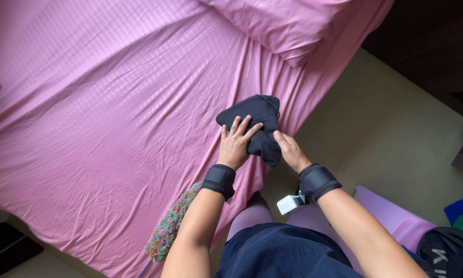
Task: The person places a black backpack into a wooden wardrobe, then folds a white bra and a black garment on a pink bed before putting them away. They move a pink chair to a corner and use a colorful duster to clean a vase of artificial sunflowers and the bed surface.
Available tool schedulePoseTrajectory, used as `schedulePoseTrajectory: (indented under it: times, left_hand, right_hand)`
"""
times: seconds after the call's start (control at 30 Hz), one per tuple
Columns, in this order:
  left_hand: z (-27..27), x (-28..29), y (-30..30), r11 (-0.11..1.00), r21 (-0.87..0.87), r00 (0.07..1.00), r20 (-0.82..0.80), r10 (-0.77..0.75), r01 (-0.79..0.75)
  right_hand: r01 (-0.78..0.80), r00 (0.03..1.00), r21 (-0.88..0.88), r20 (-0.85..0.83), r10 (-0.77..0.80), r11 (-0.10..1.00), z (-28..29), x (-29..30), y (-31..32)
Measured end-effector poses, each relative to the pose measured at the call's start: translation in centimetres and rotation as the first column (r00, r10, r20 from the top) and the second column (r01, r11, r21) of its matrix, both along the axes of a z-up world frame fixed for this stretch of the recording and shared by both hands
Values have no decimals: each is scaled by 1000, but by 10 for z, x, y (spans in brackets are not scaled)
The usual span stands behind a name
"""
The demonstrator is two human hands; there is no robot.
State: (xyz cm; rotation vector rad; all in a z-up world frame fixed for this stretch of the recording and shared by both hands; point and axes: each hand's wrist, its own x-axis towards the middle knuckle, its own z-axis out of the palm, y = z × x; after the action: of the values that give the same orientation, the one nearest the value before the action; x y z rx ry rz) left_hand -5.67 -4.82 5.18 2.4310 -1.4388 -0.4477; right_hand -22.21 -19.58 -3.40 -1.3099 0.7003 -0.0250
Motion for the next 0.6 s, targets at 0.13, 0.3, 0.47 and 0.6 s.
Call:
schedulePoseTrajectory:
  times: [0.13,0.3,0.47,0.6]
  left_hand:
    - [-19,-17,-24,975,-212,940,-341,-12,-64]
    - [-13,-74,-88,978,-165,790,-613,-2,-125]
    - [16,-170,-192,968,-219,687,-685,-240,119]
    - [26,-235,-274,960,-132,568,-783,-254,247]
  right_hand:
    - [-24,999,-31,34,25,999,36,-56,-51]
    - [-180,906,-98,-403,126,979,96,-128,-120]
    - [-50,973,11,-227,51,999,42,-229,-193]
    - [209,955,157,179,-236,965,82,-291,-256]
